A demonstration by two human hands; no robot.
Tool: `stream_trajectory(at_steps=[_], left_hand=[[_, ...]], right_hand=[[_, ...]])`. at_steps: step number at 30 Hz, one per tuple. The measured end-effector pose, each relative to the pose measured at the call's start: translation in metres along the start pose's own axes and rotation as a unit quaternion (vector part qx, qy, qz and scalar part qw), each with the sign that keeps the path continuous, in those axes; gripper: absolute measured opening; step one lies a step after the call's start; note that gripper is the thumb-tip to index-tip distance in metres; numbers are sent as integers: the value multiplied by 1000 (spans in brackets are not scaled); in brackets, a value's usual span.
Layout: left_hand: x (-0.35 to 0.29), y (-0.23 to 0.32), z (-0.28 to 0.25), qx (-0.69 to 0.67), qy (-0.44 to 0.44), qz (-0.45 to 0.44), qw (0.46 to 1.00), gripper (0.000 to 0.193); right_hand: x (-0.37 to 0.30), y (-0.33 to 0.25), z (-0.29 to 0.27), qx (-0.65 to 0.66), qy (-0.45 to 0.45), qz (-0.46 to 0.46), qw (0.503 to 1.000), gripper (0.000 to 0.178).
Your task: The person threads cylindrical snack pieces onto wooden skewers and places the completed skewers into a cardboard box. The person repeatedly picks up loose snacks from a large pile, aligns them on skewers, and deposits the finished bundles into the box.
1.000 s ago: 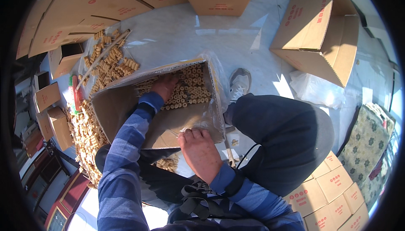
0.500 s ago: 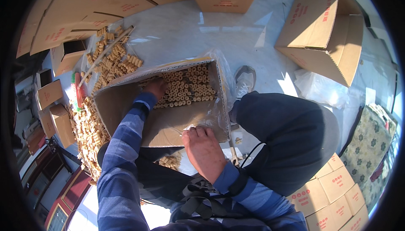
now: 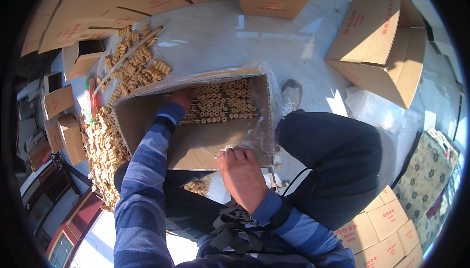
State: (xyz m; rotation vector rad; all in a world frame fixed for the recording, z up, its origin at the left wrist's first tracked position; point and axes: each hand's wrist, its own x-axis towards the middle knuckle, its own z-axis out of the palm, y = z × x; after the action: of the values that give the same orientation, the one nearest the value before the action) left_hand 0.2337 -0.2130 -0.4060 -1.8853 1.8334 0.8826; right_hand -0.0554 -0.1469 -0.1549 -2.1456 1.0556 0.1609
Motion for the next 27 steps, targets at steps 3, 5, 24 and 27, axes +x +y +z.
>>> stream_trajectory(at_steps=[3, 5, 24, 27], left_hand=[[8, 7, -3, -31, 22, 30, 999, 47], [21, 10, -3, 20, -42, 37, 998, 47], [-470, -51, -114, -583, 484, -43, 651, 32], [-557, -108, 18, -636, 552, -276, 463, 34]], right_hand=[[0, -1, -1, 5, -9, 2, 1000, 34], [1, -1, 0, 6, -1, 3, 1000, 33], [-16, -74, 0, -56, 122, -192, 972, 34], [-28, -88, 7, -61, 104, -213, 970, 29]])
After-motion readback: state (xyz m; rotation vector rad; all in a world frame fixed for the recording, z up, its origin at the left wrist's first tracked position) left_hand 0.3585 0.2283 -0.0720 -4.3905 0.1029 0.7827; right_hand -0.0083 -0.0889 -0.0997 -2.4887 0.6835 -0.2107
